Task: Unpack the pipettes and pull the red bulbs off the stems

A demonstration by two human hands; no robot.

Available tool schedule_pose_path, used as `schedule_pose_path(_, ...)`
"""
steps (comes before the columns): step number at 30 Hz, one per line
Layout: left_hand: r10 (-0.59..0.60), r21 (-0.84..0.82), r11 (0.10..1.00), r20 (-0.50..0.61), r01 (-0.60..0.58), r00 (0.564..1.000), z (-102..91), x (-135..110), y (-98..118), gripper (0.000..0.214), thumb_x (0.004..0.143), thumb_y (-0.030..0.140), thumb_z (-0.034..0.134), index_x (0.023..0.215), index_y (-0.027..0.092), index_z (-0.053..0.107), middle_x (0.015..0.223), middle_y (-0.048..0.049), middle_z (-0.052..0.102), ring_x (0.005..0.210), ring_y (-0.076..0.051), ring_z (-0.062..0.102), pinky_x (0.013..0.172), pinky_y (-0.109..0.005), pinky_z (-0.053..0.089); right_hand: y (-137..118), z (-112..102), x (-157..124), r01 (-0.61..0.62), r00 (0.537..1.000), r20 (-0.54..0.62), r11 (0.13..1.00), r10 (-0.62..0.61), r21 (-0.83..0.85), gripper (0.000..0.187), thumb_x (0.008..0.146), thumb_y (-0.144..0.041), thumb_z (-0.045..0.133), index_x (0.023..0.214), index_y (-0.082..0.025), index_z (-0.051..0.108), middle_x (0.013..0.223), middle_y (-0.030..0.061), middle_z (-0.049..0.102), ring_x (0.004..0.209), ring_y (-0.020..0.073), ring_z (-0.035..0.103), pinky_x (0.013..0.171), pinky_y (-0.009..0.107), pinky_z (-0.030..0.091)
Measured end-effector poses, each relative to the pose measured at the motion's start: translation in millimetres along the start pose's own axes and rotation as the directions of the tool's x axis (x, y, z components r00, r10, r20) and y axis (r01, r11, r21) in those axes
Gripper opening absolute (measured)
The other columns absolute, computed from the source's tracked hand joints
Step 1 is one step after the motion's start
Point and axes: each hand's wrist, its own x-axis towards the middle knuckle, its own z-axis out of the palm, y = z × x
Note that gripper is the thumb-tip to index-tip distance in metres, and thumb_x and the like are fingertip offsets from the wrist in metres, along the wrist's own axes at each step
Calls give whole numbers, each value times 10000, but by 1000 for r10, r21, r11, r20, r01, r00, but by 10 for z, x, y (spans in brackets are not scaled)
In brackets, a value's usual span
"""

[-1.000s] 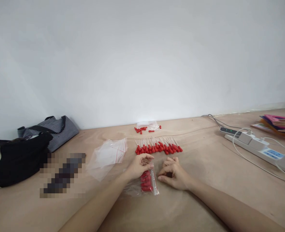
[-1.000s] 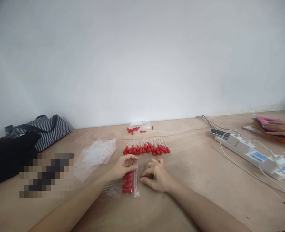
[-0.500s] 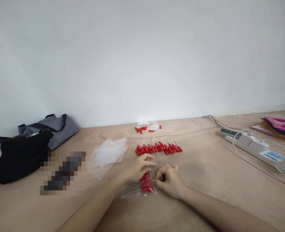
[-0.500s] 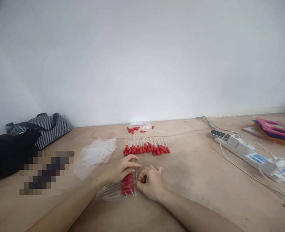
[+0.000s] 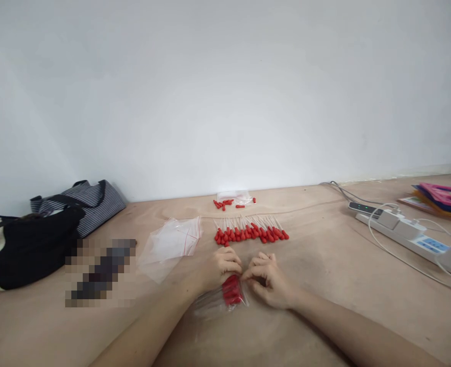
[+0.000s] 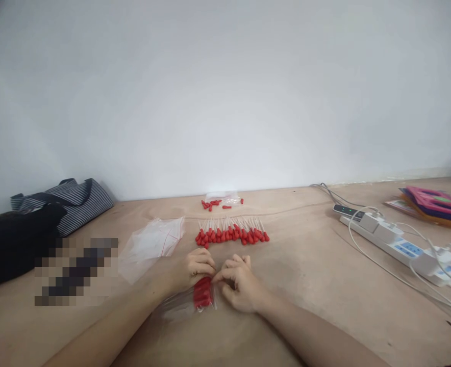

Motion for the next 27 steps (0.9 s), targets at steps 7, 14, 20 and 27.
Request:
schedule_pose_path(7, -11, -36, 999, -104, 7, 995, 51, -16, 6, 271, 840, 158, 425, 686, 171, 647, 736, -36, 656, 690, -114, 543, 677, -244, 423, 169, 52, 49, 407, 876, -157, 873, -456, -269, 158, 750, -162, 523, 787, -279, 623, 712, -41, 591, 742, 112, 446, 717, 335, 213)
schedule_pose_path(14, -5, -60, 998, -167, -5, 986, 46, -50, -20, 252, 834, 146, 423, 723, 176, 647, 760, -37, 664, 685, -115, 552, 683, -251, 431, 145, 33, 53, 429, 805, -246, 816, -540, -386, 196, 790, -144, 474, 619, -192, 555, 586, -41, 553, 656, 97, 435, 742, 344, 217)
schedule_pose_path(20, -118, -128, 986, -103, 105, 988, 64, -119, -14, 251, 834, 122, 387, 770, 166, 626, 807, -44, 635, 744, -112, 574, 685, -215, 451, 150, 34, 57, 423, 798, -260, 813, -543, -400, 125, 781, -159, 480, 742, -217, 584, 628, -34, 563, 670, 107, 429, 748, 347, 215)
schedule_pose_path(27, -135, -105, 986, -42, 130, 990, 54, -89, 37, 226, 826, 111, 371, 779, 155, 588, 798, -44, 623, 744, -117, 568, 689, -218, 446, 119, 59, 73, 397, 794, -216, 754, -568, -524, 204, 815, -125, 406, 716, -210, 563, 583, -48, 540, 643, 91, 417, 766, 350, 188)
